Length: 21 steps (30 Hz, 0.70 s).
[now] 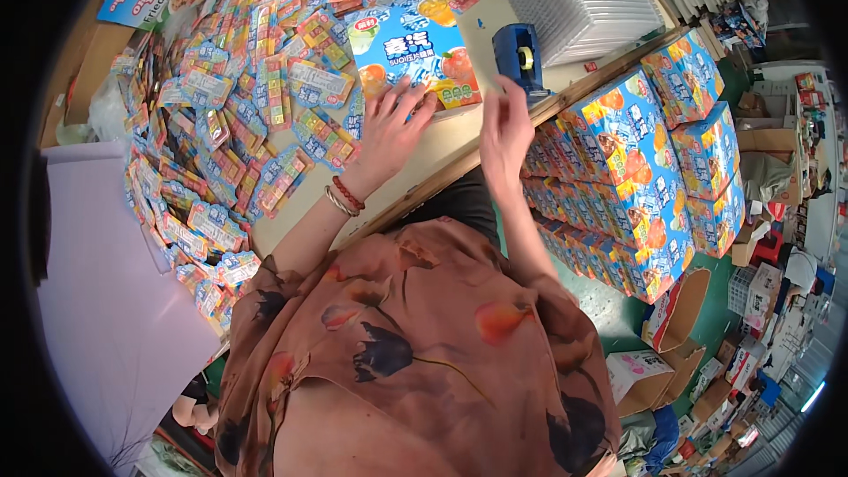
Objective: Packing individual small snack packets into cardboard boxes.
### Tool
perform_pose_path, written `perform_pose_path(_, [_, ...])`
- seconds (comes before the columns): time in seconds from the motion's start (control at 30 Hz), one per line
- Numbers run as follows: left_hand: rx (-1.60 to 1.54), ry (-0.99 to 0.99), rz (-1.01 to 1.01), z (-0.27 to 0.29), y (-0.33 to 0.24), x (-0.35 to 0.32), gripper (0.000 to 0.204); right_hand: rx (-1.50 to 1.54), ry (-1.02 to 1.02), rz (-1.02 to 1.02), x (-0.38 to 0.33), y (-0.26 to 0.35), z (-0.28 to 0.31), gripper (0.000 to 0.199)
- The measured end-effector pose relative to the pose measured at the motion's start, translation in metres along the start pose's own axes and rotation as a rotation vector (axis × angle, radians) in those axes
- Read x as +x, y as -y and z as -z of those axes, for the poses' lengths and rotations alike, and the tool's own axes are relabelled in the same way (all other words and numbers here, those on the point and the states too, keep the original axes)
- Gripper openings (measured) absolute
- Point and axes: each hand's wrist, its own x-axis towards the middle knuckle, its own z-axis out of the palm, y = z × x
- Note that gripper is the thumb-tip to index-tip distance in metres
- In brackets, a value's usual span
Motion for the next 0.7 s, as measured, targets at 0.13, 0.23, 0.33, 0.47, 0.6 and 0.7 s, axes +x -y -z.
perform_pose_path(0.13, [-0.015, 0.102, 0.019, 0.017, -0.008, 0.002, 0.045, -0.301, 0.205, 0.219, 0.066, -0.021, -0.020, 0.034])
perform_pose_path(0.23, [0.017, 0.149, 0.035, 0.018, -0.006, -0.004, 0.047, -0.190, 0.681, -0.301, 0.110, -0.042, -0.029, 0.070])
perform_pose_path(0.33, [-0.284, -0.136, 0.493, 0.003, 0.007, -0.017, 0.079, 0.050, 0.736, -0.504, 0.112, -0.056, -0.036, 0.082])
perform_pose_path(0.47, [-1.090, -0.051, 0.800, -0.009, 0.019, -0.028, 0.077, 0.031, 0.744, -0.349, 0.090, -0.033, -0.039, 0.095])
perform_pose_path(0.6, [-1.019, -0.056, 0.700, 0.013, -0.002, -0.040, 0.077, 0.478, 0.656, -0.463, 0.054, -0.048, -0.025, 0.086])
perform_pose_path(0.7, [-1.072, -0.076, 0.577, 0.045, -0.027, -0.042, 0.079, 0.691, 0.480, -0.371, 0.008, -0.002, 0.013, 0.073])
